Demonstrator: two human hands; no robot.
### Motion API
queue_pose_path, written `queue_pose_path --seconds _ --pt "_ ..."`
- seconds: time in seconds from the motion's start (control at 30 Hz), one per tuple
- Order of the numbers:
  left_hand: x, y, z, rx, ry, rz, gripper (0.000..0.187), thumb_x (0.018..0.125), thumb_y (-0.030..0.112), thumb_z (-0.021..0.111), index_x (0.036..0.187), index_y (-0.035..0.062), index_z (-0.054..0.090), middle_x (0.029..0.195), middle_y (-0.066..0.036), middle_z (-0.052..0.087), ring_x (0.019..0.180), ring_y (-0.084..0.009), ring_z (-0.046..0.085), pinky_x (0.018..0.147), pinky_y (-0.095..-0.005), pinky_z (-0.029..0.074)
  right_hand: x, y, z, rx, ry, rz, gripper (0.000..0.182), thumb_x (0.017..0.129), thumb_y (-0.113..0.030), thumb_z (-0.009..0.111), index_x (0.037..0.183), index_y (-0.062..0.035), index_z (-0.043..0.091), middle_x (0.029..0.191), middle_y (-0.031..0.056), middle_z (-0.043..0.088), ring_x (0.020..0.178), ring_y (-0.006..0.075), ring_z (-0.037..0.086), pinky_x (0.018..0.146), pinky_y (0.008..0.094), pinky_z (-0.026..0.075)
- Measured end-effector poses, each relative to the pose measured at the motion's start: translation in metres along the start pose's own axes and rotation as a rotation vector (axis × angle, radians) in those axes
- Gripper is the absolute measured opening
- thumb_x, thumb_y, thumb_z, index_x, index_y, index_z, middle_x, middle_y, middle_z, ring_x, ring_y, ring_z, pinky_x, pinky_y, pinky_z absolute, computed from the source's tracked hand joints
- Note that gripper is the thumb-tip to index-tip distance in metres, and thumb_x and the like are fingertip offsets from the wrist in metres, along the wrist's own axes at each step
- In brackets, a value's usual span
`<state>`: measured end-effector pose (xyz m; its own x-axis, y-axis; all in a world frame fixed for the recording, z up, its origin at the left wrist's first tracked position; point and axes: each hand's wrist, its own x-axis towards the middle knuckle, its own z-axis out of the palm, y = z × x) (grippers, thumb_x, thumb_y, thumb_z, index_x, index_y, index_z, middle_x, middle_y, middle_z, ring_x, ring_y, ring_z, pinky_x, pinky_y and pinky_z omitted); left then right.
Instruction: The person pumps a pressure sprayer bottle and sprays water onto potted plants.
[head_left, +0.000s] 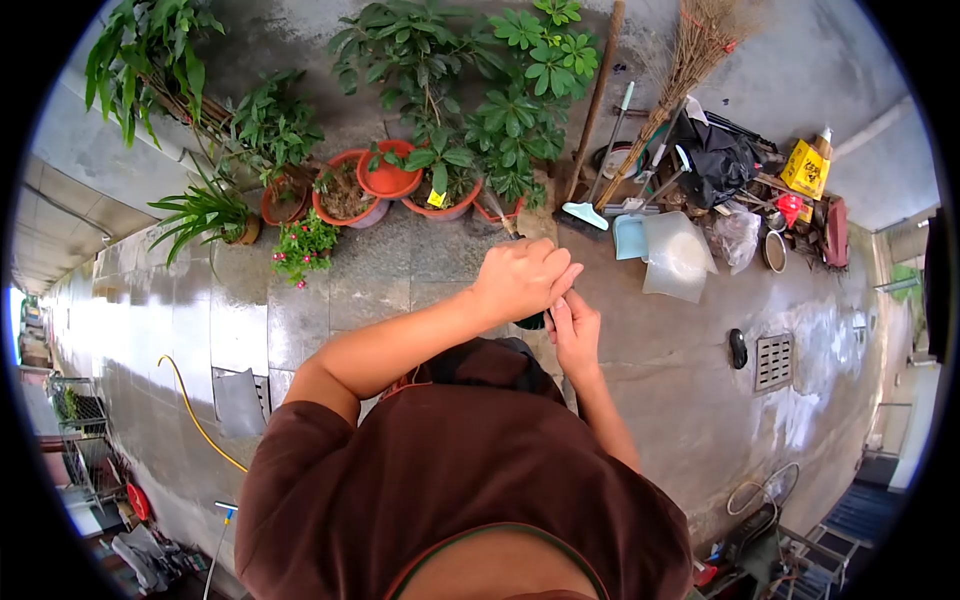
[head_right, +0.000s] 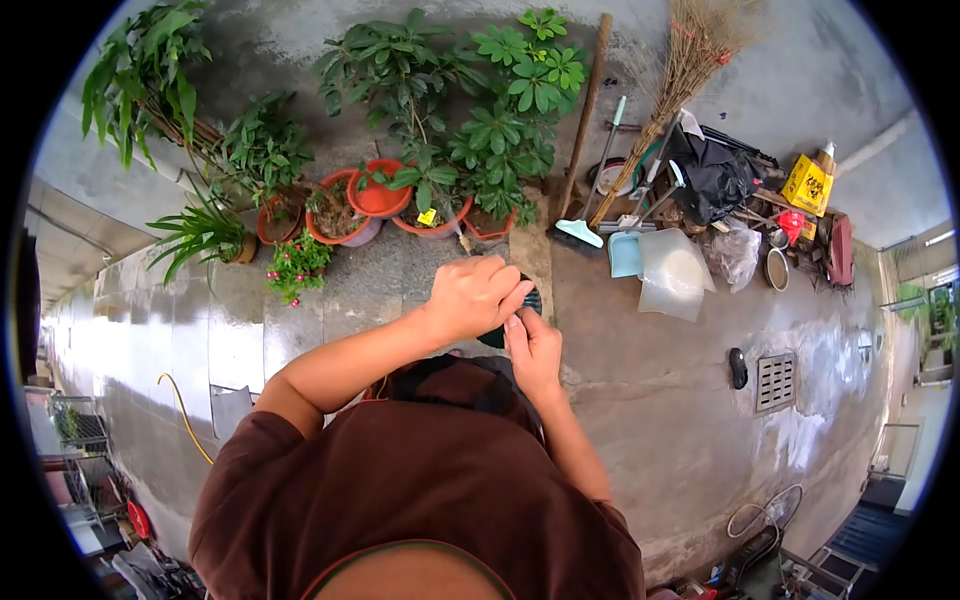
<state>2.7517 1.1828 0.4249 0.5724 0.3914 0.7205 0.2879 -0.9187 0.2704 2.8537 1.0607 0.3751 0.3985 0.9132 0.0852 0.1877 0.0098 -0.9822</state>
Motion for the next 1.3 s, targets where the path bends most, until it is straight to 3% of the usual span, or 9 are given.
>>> queue_pose_path --seconds 0.13,0.4,0.7,0.8,0.93,1.03,1.13,1.3 --pt "0.01 -0.006 -0.006 0.013 -0.084 0.038 0.032 0.083 0.029 0.072 0.066 0.0115 0.051 0.061 -0.004 0.053 0.05 -0.0234 0.058 0.044 -0.0356 0.047 -0.001 -0.009 0.002 0.01 0.012 0.035 0.028 0.099 -0.017 0.052 0.076 -0.0013 0.053 0.056 0.0027 0.052 0.049 0.0106 0.047 0.048 0.0294 0.039" --pt "0.07 0.015 -0.058 -0.01 0.141 0.139 0.032 0.079 0.023 0.076 0.062 0.0119 0.051 0.058 -0.002 0.048 0.048 -0.0209 0.053 0.042 -0.0335 0.041 -0.003 0.015 0.005 0.008 0.008 0.089 0.03 0.099 -0.018 0.052 0.073 -0.0012 0.05 0.056 0.003 0.051 0.049 0.011 0.046 0.048 0.0301 0.038" --pt "0.027 0.008 -0.026 -0.049 0.069 0.045 0.029 0.081 0.022 0.074 0.066 0.0103 0.052 0.061 -0.004 0.049 0.049 -0.0232 0.054 0.044 -0.0358 0.043 -0.011 -0.006 0.001 0.112 -0.005 0.117 0.031 0.099 -0.018 0.053 0.074 -0.001 0.052 0.056 0.0021 0.051 0.05 0.0092 0.047 0.048 0.0285 0.038" --pt "0.0 0.009 -0.008 -0.057 0.04 0.012 0.031 0.082 0.024 0.073 0.065 0.0099 0.052 0.062 -0.004 0.051 0.05 -0.0237 0.056 0.044 -0.0363 0.044 -0.01 -0.012 0.003 0.088 0.005 -0.007 0.03 0.1 -0.02 0.052 0.076 -0.0011 0.054 0.057 0.0003 0.051 0.05 0.007 0.045 0.046 0.0269 0.036" --pt "0.012 0.003 -0.011 -0.035 -0.024 0.036 0.032 0.082 0.026 0.073 0.064 0.0106 0.052 0.06 -0.005 0.051 0.05 -0.0235 0.058 0.044 -0.0355 0.045 -0.008 -0.014 0.003 0.066 -0.031 0.039 0.033 0.105 -0.023 0.041 0.091 0.0013 0.06 0.059 -0.0012 0.049 0.049 0.0045 0.04 0.046 0.0224 0.031" --pt "0.025 0.007 -0.019 -0.001 0.013 0.114 0.033 0.081 0.026 0.074 0.062 0.011 0.052 0.058 -0.004 0.051 0.049 -0.0225 0.056 0.043 -0.0343 0.044 -0.006 -0.014 0.006 0.129 -0.011 0.0 0.033 0.105 -0.023 0.042 0.089 0.0008 0.059 0.058 -0.001 0.048 0.049 0.0048 0.04 0.046 0.0227 0.031" --pt "0.056 0.016 -0.046 -0.008 0.137 0.136 0.034 0.08 0.025 0.075 0.06 0.0113 0.051 0.058 -0.003 0.05 0.047 -0.0211 0.054 0.042 -0.033 0.042 -0.001 -0.007 0.004 0.043 0.007 -0.014 0.03 0.1 -0.02 0.05 0.076 -0.0017 0.053 0.054 0.0018 0.05 0.047 0.0099 0.045 0.046 0.0287 0.036" --pt "0.066 0.021 -0.066 -0.041 0.194 0.108 0.033 0.08 0.023 0.075 0.061 0.011 0.051 0.058 -0.003 0.047 0.047 -0.0207 0.051 0.042 -0.0332 0.04 -0.004 0.01 0.0 0.02 -0.017 0.015 0.031 0.099 -0.018 0.052 0.072 -0.0021 0.049 0.054 0.0023 0.049 0.048 0.0101 0.045 0.047 0.0292 0.037"
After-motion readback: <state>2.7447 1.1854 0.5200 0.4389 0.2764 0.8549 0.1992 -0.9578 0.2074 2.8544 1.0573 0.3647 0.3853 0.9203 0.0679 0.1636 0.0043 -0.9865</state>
